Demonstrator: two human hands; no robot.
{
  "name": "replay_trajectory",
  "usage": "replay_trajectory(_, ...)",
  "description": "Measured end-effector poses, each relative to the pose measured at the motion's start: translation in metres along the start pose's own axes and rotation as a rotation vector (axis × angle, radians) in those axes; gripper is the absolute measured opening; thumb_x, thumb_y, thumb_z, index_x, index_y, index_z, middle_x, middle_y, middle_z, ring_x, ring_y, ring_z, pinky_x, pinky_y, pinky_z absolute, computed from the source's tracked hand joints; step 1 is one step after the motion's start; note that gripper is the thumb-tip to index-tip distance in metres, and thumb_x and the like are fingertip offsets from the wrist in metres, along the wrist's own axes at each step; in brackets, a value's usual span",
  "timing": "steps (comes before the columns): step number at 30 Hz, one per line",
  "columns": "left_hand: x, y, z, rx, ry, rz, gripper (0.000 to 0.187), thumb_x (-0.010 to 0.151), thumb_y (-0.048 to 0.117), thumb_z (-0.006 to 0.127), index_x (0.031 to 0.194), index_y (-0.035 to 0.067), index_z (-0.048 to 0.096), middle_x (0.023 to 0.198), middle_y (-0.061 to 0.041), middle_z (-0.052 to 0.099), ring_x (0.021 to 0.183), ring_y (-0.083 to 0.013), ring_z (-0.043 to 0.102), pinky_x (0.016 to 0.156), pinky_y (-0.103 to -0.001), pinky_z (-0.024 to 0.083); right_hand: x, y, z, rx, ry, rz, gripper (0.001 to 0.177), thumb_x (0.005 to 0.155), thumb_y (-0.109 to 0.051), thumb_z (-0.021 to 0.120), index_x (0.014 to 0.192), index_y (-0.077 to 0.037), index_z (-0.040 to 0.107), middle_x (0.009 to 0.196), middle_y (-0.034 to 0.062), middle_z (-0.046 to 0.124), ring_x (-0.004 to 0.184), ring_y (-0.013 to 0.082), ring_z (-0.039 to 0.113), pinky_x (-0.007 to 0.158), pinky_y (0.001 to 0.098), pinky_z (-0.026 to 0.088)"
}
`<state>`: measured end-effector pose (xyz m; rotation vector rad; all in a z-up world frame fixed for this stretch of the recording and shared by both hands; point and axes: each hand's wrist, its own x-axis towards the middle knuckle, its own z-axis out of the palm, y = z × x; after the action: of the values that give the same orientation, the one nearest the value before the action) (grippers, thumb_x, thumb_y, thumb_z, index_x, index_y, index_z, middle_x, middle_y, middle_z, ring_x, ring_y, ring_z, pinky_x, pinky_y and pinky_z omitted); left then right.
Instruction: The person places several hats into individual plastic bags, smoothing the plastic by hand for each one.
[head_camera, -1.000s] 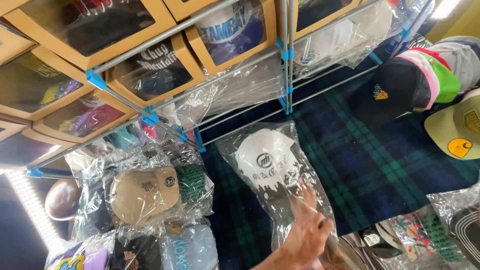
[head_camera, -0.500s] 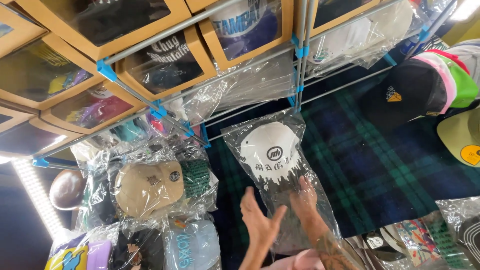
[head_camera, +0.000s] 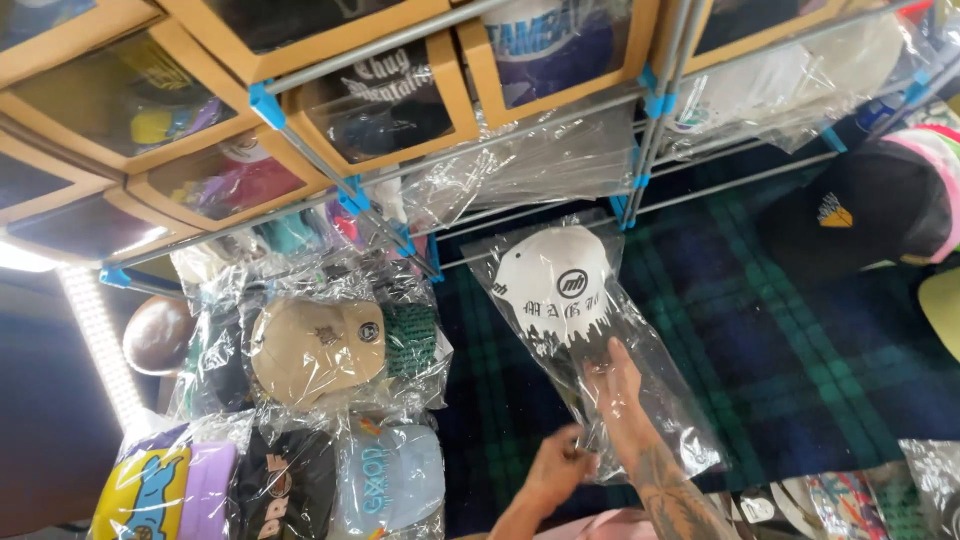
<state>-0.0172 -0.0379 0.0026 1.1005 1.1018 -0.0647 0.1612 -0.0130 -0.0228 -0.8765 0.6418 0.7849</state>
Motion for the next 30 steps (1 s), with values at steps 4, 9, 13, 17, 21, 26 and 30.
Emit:
replay_trajectory(4, -0.015, -0.029, -0.011, -0.189, -0.076, 0.118, 0.021, 0.103, 0.007, 0.055, 0.120, 0.007, 0.068, 0.072, -0.006, 0.065, 0.064, -0.0136, 0.060, 0.066, -0.027, 0.052, 0.047, 0.017, -0.026, 0.051, -0.082, -0.040, 0.028, 0.101, -0.024, 0.064, 0.123, -0.007, 0.064, 0.108, 0.0131, 0.066, 0.093, 0.0257, 0.064, 0.083, 0.0384, 0.057)
replay_trajectory(9, -0.021, -0.066, -0.057, -0.417, -0.062, 0.015, 0.039, 0.103, 0.018, 0.062, 0.141, 0.011, 0.054, 0.082, -0.010, 0.065, 0.073, -0.0180, 0.064, 0.073, -0.030, 0.058, 0.205, 0.073, -0.118, -0.854, 0.068, -0.814, 0.023, 0.104, -0.034, 0.067, 0.110, -0.013, 0.072, 0.100, -0.0006, 0.070, 0.097, 0.0154, 0.068, 0.084, 0.0274, 0.048)
replay_trajectory(13, -0.033, -0.029, -0.064, -0.140, 0.106, -0.169, 0.052, 0.099, 0.027, 0.056, 0.151, 0.020, 0.050, 0.117, -0.009, 0.065, 0.106, -0.0228, 0.065, 0.095, -0.034, 0.048, 0.076, 0.026, -0.062, -0.428, -0.076, -0.207, 0.044, 0.103, -0.045, 0.054, 0.133, -0.013, 0.051, 0.119, 0.0067, 0.066, 0.100, 0.0238, 0.066, 0.083, 0.0357, 0.053)
replay_trajectory(17, -0.023, 0.018, -0.053, 0.040, 0.327, -0.107, 0.073, 0.090, 0.063, 0.057, 0.149, 0.021, 0.052, 0.138, -0.004, 0.063, 0.133, -0.0240, 0.059, 0.112, -0.038, 0.044, 0.046, 0.023, -0.069, -0.562, -0.070, -0.285, 0.078, 0.098, -0.044, 0.057, 0.160, -0.003, 0.032, 0.118, 0.0200, 0.067, 0.099, 0.0252, 0.066, 0.088, 0.0371, 0.052)
replay_trajectory(21, 0.031, 0.039, -0.041, 0.053, 0.334, 0.045, 0.091, 0.085, 0.066, 0.058, 0.158, 0.016, 0.038, 0.110, 0.001, 0.068, 0.109, -0.0186, 0.067, 0.096, -0.036, 0.048, -0.036, -0.014, -0.092, -1.191, 0.032, -0.371, 0.067, 0.100, -0.036, 0.051, 0.162, -0.019, 0.031, 0.135, 0.0021, 0.066, 0.119, 0.0295, 0.063, 0.100, 0.0509, 0.045)
replay_trajectory(26, 0.101, 0.013, -0.055, 0.311, 0.509, 0.070, 0.020, 0.103, 0.025, 0.056, 0.112, 0.010, 0.066, 0.100, -0.009, 0.074, 0.091, -0.0279, 0.072, 0.077, -0.042, 0.052, -0.029, -0.001, -0.258, -1.883, -0.478, -0.723, 0.078, 0.095, -0.030, 0.059, 0.162, -0.020, 0.021, 0.173, 0.0087, 0.014, 0.157, 0.0315, 0.020, 0.117, 0.0462, 0.039)
replay_trajectory(30, 0.073, 0.021, -0.060, 0.330, 0.491, -0.013, 0.017, 0.104, 0.021, 0.050, 0.115, 0.011, 0.059, 0.091, -0.008, 0.066, 0.083, -0.0267, 0.066, 0.071, -0.042, 0.050, -0.126, -0.037, -0.098, -2.084, -0.507, -0.028, 0.026, 0.099, -0.037, 0.060, 0.120, -0.022, 0.057, 0.127, -0.0026, 0.055, 0.115, 0.0127, 0.052, 0.098, 0.0284, 0.049)
